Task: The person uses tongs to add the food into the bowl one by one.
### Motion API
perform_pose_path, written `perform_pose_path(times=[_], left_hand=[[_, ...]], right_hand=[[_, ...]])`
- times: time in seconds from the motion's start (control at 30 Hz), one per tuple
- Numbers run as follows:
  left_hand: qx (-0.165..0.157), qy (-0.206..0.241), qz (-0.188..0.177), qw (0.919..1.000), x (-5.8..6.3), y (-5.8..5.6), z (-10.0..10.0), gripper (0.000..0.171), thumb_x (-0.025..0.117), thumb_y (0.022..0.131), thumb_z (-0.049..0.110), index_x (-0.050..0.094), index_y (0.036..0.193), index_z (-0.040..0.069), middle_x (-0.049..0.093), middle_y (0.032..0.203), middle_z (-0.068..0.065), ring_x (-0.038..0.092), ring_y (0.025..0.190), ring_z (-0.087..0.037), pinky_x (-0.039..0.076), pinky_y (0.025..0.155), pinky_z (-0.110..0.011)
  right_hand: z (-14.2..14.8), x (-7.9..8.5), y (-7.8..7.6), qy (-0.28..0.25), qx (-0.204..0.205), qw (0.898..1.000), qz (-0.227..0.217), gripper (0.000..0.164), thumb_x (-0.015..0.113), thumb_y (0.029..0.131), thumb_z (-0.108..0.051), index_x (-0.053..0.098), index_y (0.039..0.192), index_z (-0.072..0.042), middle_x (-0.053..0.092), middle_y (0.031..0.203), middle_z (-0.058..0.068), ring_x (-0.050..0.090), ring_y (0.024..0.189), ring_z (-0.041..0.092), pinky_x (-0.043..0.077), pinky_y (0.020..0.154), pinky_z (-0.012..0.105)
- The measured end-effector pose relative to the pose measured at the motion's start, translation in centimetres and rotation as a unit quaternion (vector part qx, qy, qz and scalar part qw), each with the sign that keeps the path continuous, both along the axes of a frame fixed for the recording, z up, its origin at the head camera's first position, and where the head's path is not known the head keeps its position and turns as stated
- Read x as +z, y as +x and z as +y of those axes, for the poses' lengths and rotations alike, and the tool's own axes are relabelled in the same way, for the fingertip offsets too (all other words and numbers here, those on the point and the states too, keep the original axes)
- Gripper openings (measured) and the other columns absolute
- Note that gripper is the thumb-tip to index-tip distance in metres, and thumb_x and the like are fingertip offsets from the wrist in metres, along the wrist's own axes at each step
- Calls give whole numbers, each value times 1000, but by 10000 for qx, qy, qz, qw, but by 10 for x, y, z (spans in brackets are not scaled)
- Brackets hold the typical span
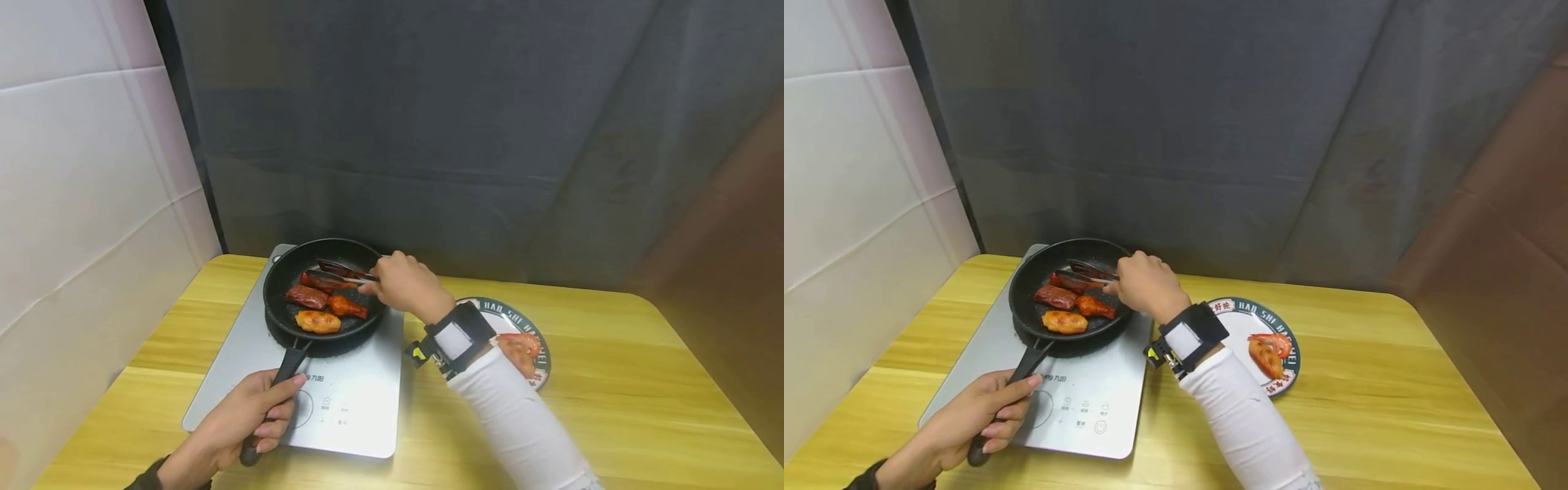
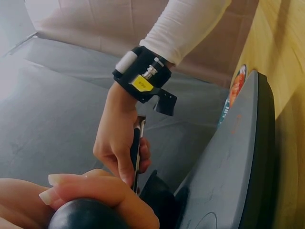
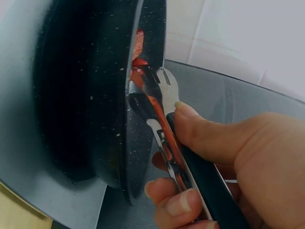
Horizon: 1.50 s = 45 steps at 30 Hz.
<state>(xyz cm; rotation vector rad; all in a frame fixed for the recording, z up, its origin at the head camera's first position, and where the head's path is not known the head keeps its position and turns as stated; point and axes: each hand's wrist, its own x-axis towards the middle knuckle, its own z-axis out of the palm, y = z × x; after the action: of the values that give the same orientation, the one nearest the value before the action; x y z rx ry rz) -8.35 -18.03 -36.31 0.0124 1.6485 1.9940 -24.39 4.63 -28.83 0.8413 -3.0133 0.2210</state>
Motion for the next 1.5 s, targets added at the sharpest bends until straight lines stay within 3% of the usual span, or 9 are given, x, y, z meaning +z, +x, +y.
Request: perform_pose_path(times=[0.23,0.37,0.6,0.7,0.9,1.1,1.23,1.4,1.5], left_hand=[[-16,-36,51,10000,1,-1,1,33,52,100,30,34,92,3,34,61,5,31,43,-5,31,38,-17],[-25,-17,78,10000,1,-1,2,33,52,100,29,35,91,3,34,61,5,32,43,-4,31,38,-17],[-32,-3,81,10000,1,-1,2,33,52,100,29,35,89,3,34,61,5,32,42,-4,32,38,-17],[-16,-3,57,10000,2,-2,3,33,52,100,29,35,89,3,34,61,5,32,43,-4,32,38,-17],[-42,4,36,10000,2,-1,3,33,53,100,29,35,89,4,34,61,5,32,43,-4,32,38,-17],[-80,-31,106,9999,4,0,0,33,52,100,29,35,89,4,34,60,5,31,43,-4,32,37,-17],[-113,-21,121,9999,4,0,-1,33,51,100,29,35,89,4,34,60,5,32,43,-4,32,38,-17],[-86,-25,76,9999,3,1,0,32,52,100,29,35,90,4,34,61,5,32,43,-4,31,38,-17],[-81,1,75,9999,3,1,0,32,52,100,29,35,90,4,34,61,5,32,43,-4,31,38,-17]], right_hand=[[1,-1,-1,-30,-74,9999,74,35,62,91,-45,74,97,-12,66,87,4,59,61,16,46,48,28],[1,0,-1,-20,-47,9999,106,34,62,92,-44,73,92,-12,64,82,6,57,59,18,43,46,29],[6,8,4,-39,-17,10000,42,41,61,92,-46,71,111,-11,68,100,10,63,68,19,48,50,29],[12,14,7,-112,94,9999,67,44,59,92,-47,70,114,-11,68,93,9,58,59,16,45,46,27],[39,22,18,-687,189,9970,315,49,62,91,-44,64,123,-7,58,67,5,44,46,14,41,48,28],[67,13,30,-1170,347,9909,561,48,67,90,-36,64,118,3,50,59,2,36,46,10,43,53,31],[84,5,36,-1398,323,9865,791,43,69,89,-32,67,114,3,54,66,2,40,52,13,40,53,31],[107,-3,46,-1779,69,9802,864,30,72,88,-26,70,110,-6,64,84,2,53,68,18,45,64,34],[122,-5,52,-1777,-221,9809,762,32,72,87,-26,69,114,-8,62,80,1,53,69,19,42,61,33]])
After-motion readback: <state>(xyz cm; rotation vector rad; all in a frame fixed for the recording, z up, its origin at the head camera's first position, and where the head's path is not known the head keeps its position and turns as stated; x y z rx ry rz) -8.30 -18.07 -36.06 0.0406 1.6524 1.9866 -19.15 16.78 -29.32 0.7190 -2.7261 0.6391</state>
